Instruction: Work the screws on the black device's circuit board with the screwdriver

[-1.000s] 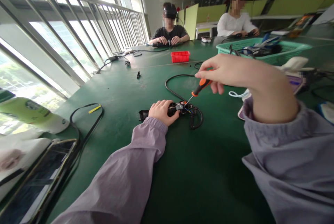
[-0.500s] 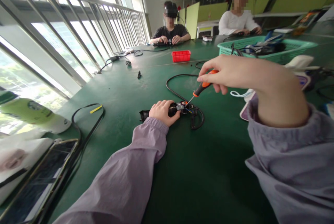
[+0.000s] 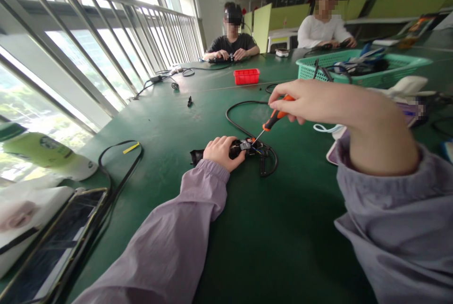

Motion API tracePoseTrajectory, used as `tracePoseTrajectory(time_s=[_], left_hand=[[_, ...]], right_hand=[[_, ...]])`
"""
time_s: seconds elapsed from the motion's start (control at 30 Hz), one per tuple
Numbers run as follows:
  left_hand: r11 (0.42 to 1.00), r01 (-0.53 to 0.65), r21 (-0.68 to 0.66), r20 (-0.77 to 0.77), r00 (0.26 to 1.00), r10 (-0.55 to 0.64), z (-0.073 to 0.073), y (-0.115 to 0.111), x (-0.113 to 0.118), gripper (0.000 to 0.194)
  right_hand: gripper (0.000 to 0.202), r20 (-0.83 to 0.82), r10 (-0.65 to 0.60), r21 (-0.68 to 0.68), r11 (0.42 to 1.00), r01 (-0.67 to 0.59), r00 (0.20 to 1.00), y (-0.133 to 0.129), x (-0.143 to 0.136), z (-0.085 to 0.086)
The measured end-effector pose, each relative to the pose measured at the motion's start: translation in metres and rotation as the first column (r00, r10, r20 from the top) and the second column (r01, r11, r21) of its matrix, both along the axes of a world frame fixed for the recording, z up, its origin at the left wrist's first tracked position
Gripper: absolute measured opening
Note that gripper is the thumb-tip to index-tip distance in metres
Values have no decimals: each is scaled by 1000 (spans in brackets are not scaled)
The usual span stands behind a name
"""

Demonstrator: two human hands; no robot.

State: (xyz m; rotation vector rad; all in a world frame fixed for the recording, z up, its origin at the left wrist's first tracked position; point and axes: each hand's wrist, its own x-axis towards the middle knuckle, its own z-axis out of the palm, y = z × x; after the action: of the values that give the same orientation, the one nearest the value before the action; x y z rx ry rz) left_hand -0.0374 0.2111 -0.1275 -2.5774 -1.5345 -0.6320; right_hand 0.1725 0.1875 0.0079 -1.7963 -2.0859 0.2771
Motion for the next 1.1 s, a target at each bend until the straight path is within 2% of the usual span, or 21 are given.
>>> tracePoseTrajectory(time_s=[0.03, 0.1, 0.13, 0.23, 0.33, 0.4, 0.53, 0.6, 0.7, 0.77, 0.87, 0.93, 1.0, 1.1], left_hand=[[1000, 1, -4, 0, 1000, -1, 0, 0, 0, 42], [1000, -1, -8, 1, 1000, 1, 0, 1, 0, 43], [1000, -4, -9, 1, 1000, 4, 0, 1, 0, 44], [1000, -7, -6, 2, 1000, 7, 0, 0, 1, 44], [1000, 2, -2, 4, 1000, -2, 1, 0, 1, 43], [1000, 3, 3, 3, 1000, -3, 1, 0, 1, 43], [1000, -2, 3, 2, 1000, 2, 0, 0, 1, 42], [1000, 0, 3, 3, 1000, 0, 0, 0, 0, 42], [1000, 4, 6, 6, 1000, -4, -1, 0, 0, 42], [1000, 3, 4, 6, 1000, -3, -1, 0, 0, 42], [1000, -3, 0, 10, 1000, 3, 0, -1, 0, 42], [1000, -4, -3, 12, 1000, 4, 0, -1, 0, 42], [1000, -4, -5, 14, 1000, 4, 0, -1, 1, 42], [1000, -3, -5, 16, 1000, 3, -1, 0, 0, 42]], right_hand=[[14, 19, 27, 17, 1000, -27, 999, -3, 1, 1], [36, 68, 95, 31, 995, -97, 993, -9, 3, 4], [41, 83, 102, 20, 994, -104, 991, -11, 2, 5], [31, 122, 27, -114, 993, -13, 992, -17, -4, 11], [39, 188, -45, -206, 975, 84, 981, -17, -9, 16], [36, 171, -37, -195, 978, 71, 985, -15, -8, 16], [30, 106, 57, -127, 991, -43, 993, -14, -1, 14], [29, 114, 81, -184, 981, -59, 990, -15, -1, 14], [39, 151, 39, -280, 960, 5, 988, -18, -6, 15], [39, 148, 28, -244, 970, 9, 989, -20, -10, 15], [27, 140, 53, -100, 994, -39, 989, -21, -10, 15], [26, 148, 53, -32, 998, -49, 988, -20, -9, 15], [23, 134, 40, -64, 997, -32, 990, -20, -8, 16], [39, 122, -27, -173, 984, 48, 992, -20, -10, 15]])
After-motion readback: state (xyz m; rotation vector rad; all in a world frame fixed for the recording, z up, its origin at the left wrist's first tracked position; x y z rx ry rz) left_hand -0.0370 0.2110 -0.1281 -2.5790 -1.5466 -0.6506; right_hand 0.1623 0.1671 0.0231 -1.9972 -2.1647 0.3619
